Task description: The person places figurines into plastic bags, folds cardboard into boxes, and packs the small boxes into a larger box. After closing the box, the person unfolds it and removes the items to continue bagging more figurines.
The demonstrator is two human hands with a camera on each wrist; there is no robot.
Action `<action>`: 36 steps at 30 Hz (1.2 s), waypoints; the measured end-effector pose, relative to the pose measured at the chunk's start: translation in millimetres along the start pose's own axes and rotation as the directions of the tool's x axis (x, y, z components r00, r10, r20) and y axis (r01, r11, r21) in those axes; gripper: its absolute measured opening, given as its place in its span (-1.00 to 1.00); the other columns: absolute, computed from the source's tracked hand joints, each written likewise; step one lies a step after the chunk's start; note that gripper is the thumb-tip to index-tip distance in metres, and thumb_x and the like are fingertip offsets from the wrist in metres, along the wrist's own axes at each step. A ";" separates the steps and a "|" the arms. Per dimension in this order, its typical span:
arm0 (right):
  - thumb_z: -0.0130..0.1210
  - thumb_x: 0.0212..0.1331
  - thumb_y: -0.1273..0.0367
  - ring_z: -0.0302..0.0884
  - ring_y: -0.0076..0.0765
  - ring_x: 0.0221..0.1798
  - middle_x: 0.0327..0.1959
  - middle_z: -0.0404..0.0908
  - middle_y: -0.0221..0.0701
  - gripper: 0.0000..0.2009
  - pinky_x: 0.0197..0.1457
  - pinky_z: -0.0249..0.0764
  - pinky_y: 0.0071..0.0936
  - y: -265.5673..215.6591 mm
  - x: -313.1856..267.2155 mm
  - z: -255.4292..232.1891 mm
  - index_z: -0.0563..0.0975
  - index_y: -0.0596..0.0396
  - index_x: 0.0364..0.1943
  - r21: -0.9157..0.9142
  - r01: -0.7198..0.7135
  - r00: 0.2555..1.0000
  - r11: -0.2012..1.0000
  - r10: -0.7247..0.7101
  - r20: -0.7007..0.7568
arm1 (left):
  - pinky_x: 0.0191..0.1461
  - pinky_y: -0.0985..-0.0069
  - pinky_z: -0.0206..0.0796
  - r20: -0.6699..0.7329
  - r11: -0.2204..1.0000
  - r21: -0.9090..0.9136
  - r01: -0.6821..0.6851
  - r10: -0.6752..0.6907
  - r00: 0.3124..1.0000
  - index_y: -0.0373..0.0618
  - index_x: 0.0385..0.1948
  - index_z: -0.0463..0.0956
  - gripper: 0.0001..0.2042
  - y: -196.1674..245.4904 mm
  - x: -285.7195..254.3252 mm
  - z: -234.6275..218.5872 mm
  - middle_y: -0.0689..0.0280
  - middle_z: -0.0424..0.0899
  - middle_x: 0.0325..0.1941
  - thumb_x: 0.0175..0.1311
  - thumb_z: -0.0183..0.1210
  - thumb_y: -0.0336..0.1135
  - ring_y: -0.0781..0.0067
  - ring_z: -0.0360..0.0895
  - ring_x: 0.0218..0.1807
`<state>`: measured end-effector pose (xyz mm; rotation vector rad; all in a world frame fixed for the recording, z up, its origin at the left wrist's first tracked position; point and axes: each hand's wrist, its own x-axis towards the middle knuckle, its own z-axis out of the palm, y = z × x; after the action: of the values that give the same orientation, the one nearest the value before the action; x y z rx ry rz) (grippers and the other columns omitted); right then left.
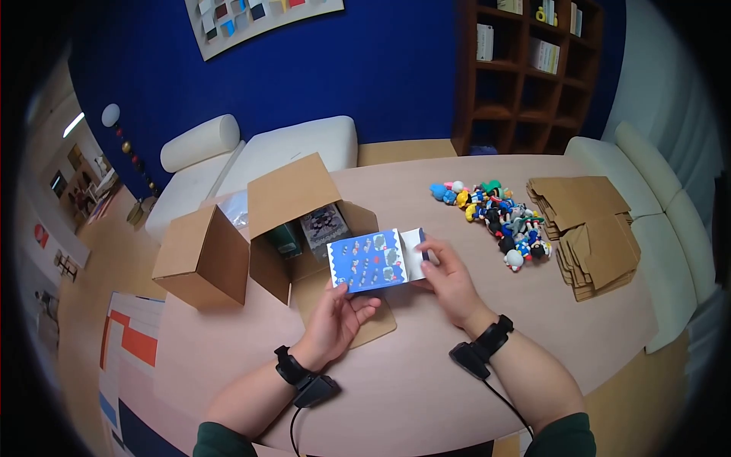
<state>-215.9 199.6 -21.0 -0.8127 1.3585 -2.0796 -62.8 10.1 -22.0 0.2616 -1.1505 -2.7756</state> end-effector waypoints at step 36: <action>0.15 0.33 0.45 0.57 -0.41 0.07 0.32 0.42 -0.31 -0.90 0.10 0.50 -0.52 -1.0 11.5 -32.5 0.59 0.16 -0.15 0.010 0.000 0.883 1.000 0.005 -0.470 | 0.13 0.41 0.51 -0.014 0.966 0.177 -0.189 0.195 0.981 0.03 0.32 0.23 -0.63 -5.4 -6.5 8.1 0.31 0.55 0.20 0.56 0.02 -0.28 0.39 0.55 0.16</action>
<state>-247.4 211.8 -28.0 -0.3000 1.5846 -2.3772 -58.4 20.6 -19.5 0.1979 -1.3376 -2.4992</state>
